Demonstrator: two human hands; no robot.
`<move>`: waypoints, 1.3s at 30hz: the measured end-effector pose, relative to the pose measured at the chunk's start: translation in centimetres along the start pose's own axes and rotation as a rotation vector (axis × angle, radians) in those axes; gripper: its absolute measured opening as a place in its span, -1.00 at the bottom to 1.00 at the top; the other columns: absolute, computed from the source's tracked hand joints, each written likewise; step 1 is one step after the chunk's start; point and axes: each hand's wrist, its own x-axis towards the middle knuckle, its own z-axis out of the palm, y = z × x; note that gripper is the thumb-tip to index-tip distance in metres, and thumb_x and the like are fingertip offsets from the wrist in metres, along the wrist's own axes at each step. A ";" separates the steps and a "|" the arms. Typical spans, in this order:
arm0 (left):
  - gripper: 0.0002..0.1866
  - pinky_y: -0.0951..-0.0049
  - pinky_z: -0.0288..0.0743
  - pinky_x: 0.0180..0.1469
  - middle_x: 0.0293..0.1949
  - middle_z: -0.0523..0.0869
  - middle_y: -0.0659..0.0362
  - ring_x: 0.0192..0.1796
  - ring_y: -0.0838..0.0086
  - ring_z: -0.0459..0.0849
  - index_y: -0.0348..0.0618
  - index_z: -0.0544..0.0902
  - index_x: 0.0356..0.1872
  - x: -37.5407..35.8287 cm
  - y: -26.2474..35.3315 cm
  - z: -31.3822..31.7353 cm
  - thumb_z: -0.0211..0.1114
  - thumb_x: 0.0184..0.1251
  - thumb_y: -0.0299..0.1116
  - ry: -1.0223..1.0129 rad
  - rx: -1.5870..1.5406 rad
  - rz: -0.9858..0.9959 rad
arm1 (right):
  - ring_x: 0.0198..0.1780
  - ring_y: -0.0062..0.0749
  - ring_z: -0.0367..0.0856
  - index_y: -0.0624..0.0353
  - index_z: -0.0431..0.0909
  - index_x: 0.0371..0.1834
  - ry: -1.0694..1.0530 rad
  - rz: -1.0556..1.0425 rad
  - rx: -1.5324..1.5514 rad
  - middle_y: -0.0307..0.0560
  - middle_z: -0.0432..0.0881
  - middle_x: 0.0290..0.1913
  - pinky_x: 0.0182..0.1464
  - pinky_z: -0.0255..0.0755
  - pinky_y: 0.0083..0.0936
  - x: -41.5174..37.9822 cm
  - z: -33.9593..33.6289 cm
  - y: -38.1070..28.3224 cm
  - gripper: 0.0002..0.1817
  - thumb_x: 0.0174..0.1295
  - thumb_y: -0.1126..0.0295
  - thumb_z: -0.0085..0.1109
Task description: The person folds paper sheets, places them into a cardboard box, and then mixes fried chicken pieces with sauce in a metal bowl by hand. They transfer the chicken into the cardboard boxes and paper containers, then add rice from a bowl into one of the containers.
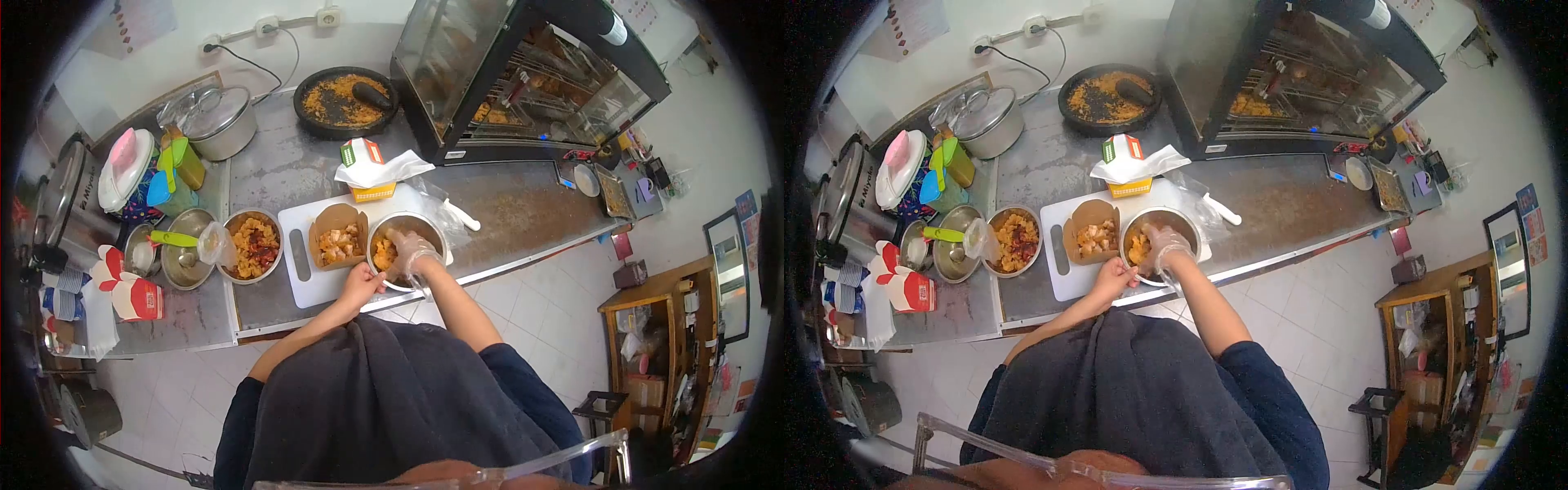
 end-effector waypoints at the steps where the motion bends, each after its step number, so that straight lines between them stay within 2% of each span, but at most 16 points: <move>1: -0.86 0.57 0.47 -0.41 -0.48 0.62 0.15 -0.50 0.54 0.59 -0.25 0.43 -0.32 -0.1 -0.1 0.0 0.22 0.31 -0.43 0.004 -0.025 -0.001 | 0.15 0.02 0.47 -0.04 0.28 0.28 -0.019 -0.009 -0.013 0.18 0.41 0.16 0.13 0.42 -0.23 -0.1 -0.4 -0.3 0.00 -0.40 0.10 0.52; 6: -0.85 0.57 0.47 -0.41 -0.49 0.62 0.15 -0.50 0.54 0.59 -0.25 0.43 -0.32 -0.2 0.1 0.1 0.22 0.31 -0.43 0.016 0.024 0.019 | 0.04 0.05 0.51 -0.09 0.39 0.16 0.244 0.045 -0.194 0.13 0.45 0.04 0.01 0.48 -0.20 -1.8 -0.1 -1.4 -0.29 -0.19 0.21 0.39; 8: -0.86 0.56 0.48 -0.38 -0.48 0.62 0.14 -0.48 0.54 0.58 -0.23 0.42 -0.33 -0.1 -0.3 0.0 0.20 0.33 -0.43 -0.007 -0.033 0.016 | 0.01 0.04 0.54 -0.12 0.43 0.10 0.418 0.002 -0.134 0.13 0.47 -0.01 -0.02 0.48 -0.18 -2.0 -0.2 -1.0 -0.45 -0.07 0.31 0.27; 9: -0.85 0.56 0.48 -0.37 -0.48 0.62 0.14 -0.48 0.53 0.58 -0.22 0.41 -0.34 0.0 -0.6 -0.1 0.20 0.33 -0.43 -0.011 -0.046 0.020 | -0.02 0.01 0.57 -0.15 0.47 0.05 0.342 -0.008 0.004 0.15 0.51 -0.01 -0.03 0.48 -0.19 -2.1 -0.4 -0.6 -0.53 -0.02 0.40 0.16; 12: -0.85 0.56 0.47 -0.41 -0.48 0.62 0.13 -0.51 0.52 0.59 -0.25 0.42 -0.32 0.0 -0.5 -0.2 0.22 0.31 -0.44 0.005 -0.054 0.016 | -0.03 0.01 0.58 -0.17 0.48 0.06 0.141 -0.014 0.249 0.20 0.53 0.02 -0.04 0.48 -0.21 -3.9 -4.0 -0.8 -0.53 -0.01 0.41 0.11; 16: -0.85 0.56 0.47 -0.40 -0.49 0.62 0.13 -0.51 0.53 0.59 -0.24 0.41 -0.32 -0.2 -0.2 0.1 0.22 0.31 -0.44 0.013 -0.057 -0.019 | -0.02 0.01 0.58 -0.02 0.33 0.26 0.154 0.006 -0.033 0.14 0.57 0.00 0.05 0.46 -0.27 -1.6 -1.8 0.7 -0.21 -0.19 0.27 0.36; 17: -0.85 0.56 0.47 -0.40 -0.49 0.62 0.13 -0.51 0.53 0.59 -0.24 0.41 -0.33 -0.2 -0.2 0.2 0.22 0.31 -0.44 -0.004 -0.042 0.010 | 0.01 0.00 0.57 0.06 0.29 0.26 0.129 -0.119 -0.016 0.16 0.59 -0.05 0.06 0.46 -0.26 -0.3 -0.4 1.0 -0.11 -0.28 0.23 0.43; 22: -0.84 0.55 0.50 -0.35 -0.48 0.60 0.14 -0.47 0.54 0.58 -0.24 0.38 -0.33 -0.7 0.0 0.1 0.21 0.31 -0.45 -0.039 -0.030 0.017 | -0.02 0.03 0.59 0.07 0.42 0.09 0.122 -0.064 -0.042 0.14 0.59 -0.04 0.00 0.48 -0.22 0.7 1.4 -0.2 -0.43 -0.11 0.37 0.28; 24: -0.84 0.54 0.51 -0.34 -0.48 0.60 0.13 -0.47 0.53 0.58 -0.24 0.38 -0.33 -0.6 0.3 0.1 0.21 0.31 -0.46 -0.013 0.001 0.005 | -0.06 0.03 0.61 0.09 0.46 0.00 0.311 0.016 -0.076 0.14 0.60 -0.09 -0.02 0.48 -0.21 0.2 0.7 -0.1 -0.54 -0.06 0.39 0.23; 26: -0.84 0.54 0.50 -0.35 -0.47 0.60 0.14 -0.47 0.53 0.58 -0.22 0.38 -0.34 -0.6 0.4 0.1 0.20 0.32 -0.44 -0.008 -0.013 0.007 | -0.09 0.05 0.60 0.08 0.48 0.00 0.372 0.058 -0.082 0.15 0.59 -0.12 -0.03 0.48 -0.20 -0.3 0.0 0.4 -0.53 -0.07 0.37 0.25; 28: -0.84 0.55 0.48 -0.37 -0.47 0.60 0.15 -0.47 0.54 0.58 -0.21 0.38 -0.34 -0.9 0.2 0.0 0.19 0.33 -0.42 -0.011 -0.047 -0.026 | -0.08 0.07 0.59 0.03 0.50 0.02 0.328 -0.152 0.138 0.16 0.60 -0.15 -0.04 0.48 -0.21 -1.7 -0.8 1.3 -0.52 -0.08 0.36 0.28; 29: -0.84 0.56 0.46 -0.39 -0.47 0.60 0.15 -0.47 0.55 0.58 -0.21 0.38 -0.33 -0.8 0.1 0.0 0.18 0.35 -0.41 -0.018 -0.049 -0.024 | -0.06 0.01 0.59 0.04 0.48 0.07 0.175 -0.239 0.107 0.10 0.61 -0.07 -0.04 0.47 -0.23 -2.0 -2.1 1.6 -0.39 -0.20 0.44 0.35; 32: -0.84 0.56 0.47 -0.45 -0.49 0.62 0.10 -0.51 0.51 0.60 -0.25 0.38 -0.33 -0.5 -0.1 -0.1 0.20 0.31 -0.47 -0.008 -0.075 -0.002 | -0.02 -0.03 0.58 -0.01 0.45 0.11 0.025 -0.268 0.106 0.13 0.61 -0.12 -0.02 0.47 -0.24 -2.5 -4.0 1.9 -0.33 -0.23 0.46 0.37; 33: -0.84 0.56 0.47 -0.45 -0.49 0.62 0.10 -0.51 0.51 0.60 -0.25 0.38 -0.33 -0.4 -0.2 -0.2 0.20 0.31 -0.47 -0.008 -0.076 -0.004 | 0.05 0.05 0.54 -0.06 0.45 0.14 -0.096 -0.209 0.028 0.18 0.54 0.02 0.02 0.46 -0.20 -2.6 -4.5 1.7 -0.34 -0.18 0.47 0.30; 36: -0.85 0.56 0.47 -0.44 -0.50 0.61 0.12 -0.52 0.53 0.58 -0.25 0.38 -0.33 -0.2 -0.3 -0.1 0.20 0.31 -0.47 -0.024 -0.097 -0.007 | 0.04 0.07 0.55 -0.09 0.40 0.19 0.092 -0.212 -0.068 0.17 0.51 0.07 0.02 0.47 -0.18 -0.7 1.5 2.0 -0.30 -0.17 0.48 0.29; 39: -0.85 0.57 0.47 -0.44 -0.49 0.61 0.12 -0.52 0.54 0.57 -0.24 0.38 -0.33 -0.2 -0.5 0.0 0.20 0.31 -0.47 -0.006 -0.100 0.007 | 0.03 0.05 0.57 0.00 0.43 0.08 0.143 -0.066 -0.093 0.14 0.53 0.01 0.03 0.48 -0.18 -0.6 1.8 0.1 -0.44 -0.11 0.47 0.27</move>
